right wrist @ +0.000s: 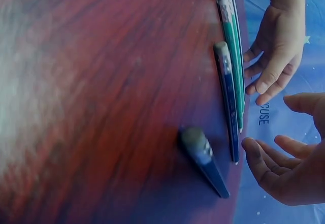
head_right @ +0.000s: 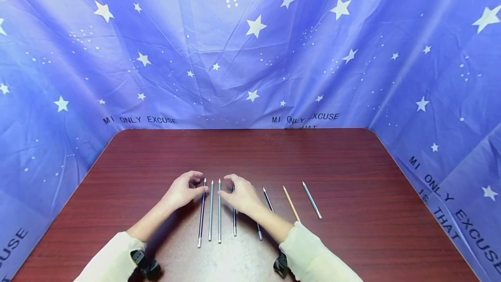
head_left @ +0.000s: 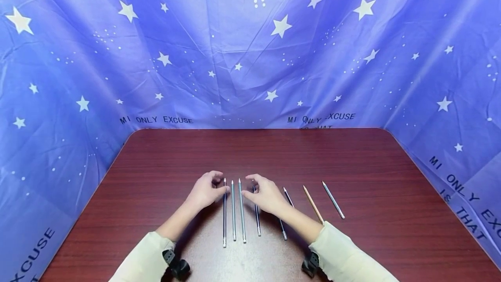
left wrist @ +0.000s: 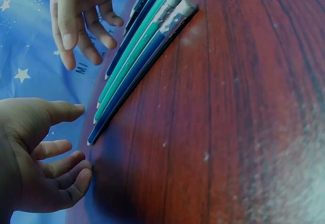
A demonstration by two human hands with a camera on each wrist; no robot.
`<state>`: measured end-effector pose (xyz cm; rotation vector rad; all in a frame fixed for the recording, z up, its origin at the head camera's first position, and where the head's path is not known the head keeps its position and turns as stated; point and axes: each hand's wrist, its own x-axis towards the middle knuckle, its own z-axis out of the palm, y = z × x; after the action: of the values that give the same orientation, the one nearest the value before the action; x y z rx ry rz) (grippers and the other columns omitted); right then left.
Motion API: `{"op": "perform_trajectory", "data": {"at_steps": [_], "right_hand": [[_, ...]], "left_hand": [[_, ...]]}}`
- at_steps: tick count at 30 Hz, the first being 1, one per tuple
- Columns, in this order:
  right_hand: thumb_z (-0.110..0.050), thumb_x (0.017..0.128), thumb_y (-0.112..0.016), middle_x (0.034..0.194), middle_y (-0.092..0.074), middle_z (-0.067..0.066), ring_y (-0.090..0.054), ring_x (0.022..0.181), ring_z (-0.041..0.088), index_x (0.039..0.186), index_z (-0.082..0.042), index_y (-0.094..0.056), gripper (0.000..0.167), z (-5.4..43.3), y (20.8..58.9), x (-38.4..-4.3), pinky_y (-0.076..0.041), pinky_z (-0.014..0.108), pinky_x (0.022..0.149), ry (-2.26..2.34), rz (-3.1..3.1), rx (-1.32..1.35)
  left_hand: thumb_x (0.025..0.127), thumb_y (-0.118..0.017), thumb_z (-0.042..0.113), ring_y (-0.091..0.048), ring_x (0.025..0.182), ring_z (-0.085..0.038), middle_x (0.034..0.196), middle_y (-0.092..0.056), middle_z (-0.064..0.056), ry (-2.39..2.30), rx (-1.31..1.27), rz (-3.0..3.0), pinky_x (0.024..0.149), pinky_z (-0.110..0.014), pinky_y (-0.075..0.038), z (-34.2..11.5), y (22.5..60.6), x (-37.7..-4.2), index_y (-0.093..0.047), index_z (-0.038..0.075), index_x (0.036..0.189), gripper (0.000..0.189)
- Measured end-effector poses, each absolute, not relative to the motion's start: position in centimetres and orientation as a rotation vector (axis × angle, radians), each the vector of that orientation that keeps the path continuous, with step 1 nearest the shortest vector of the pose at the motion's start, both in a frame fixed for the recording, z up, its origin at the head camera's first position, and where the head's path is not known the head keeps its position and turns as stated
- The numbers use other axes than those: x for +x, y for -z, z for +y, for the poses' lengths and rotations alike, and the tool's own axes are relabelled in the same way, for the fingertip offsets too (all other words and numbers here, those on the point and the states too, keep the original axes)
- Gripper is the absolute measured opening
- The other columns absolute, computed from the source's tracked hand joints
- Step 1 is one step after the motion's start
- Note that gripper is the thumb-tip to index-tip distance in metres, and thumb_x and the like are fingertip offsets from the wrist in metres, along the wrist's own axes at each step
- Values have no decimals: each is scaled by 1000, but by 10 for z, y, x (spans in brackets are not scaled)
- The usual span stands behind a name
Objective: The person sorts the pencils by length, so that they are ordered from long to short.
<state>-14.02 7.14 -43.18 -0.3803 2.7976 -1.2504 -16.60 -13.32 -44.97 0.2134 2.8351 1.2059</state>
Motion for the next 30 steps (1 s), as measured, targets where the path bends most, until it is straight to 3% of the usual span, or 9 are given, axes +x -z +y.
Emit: {"op": "perform_trajectory", "data": {"at_steps": [14,26,28,30], "right_hand": [[-19,79,-70,92,-68,12,-64,84,23,116,0,-60,43,60,437,-138,-52,31,74,1196,2826,-490],[-22,79,-71,81,-62,1,-53,71,10,119,-2,-61,46,51,439,-140,-48,27,68,1038,2850,-455],[-22,79,-71,76,-60,-1,-51,67,7,120,-1,-60,47,50,440,-141,-50,32,82,1022,2855,-463],[-21,79,-72,71,-59,-3,-52,64,7,120,1,-60,48,49,441,-142,-46,39,97,1008,2863,-475]], "left_hand": [[75,-76,21,-60,94,-22,97,-62,-7,-1130,262,2901,87,-40,-49,-131,450,-160,-62,2,112,44],[75,-76,25,-60,90,-20,95,-62,-5,-1025,257,2935,82,-40,-50,-129,455,-160,-64,5,113,45],[75,-76,26,-60,90,-20,96,-62,-5,-1023,252,2935,82,-40,-50,-129,456,-161,-64,5,113,44],[76,-76,26,-59,91,-20,96,-62,-5,-1020,253,2936,83,-39,-50,-129,456,-160,-65,5,113,44]]}}
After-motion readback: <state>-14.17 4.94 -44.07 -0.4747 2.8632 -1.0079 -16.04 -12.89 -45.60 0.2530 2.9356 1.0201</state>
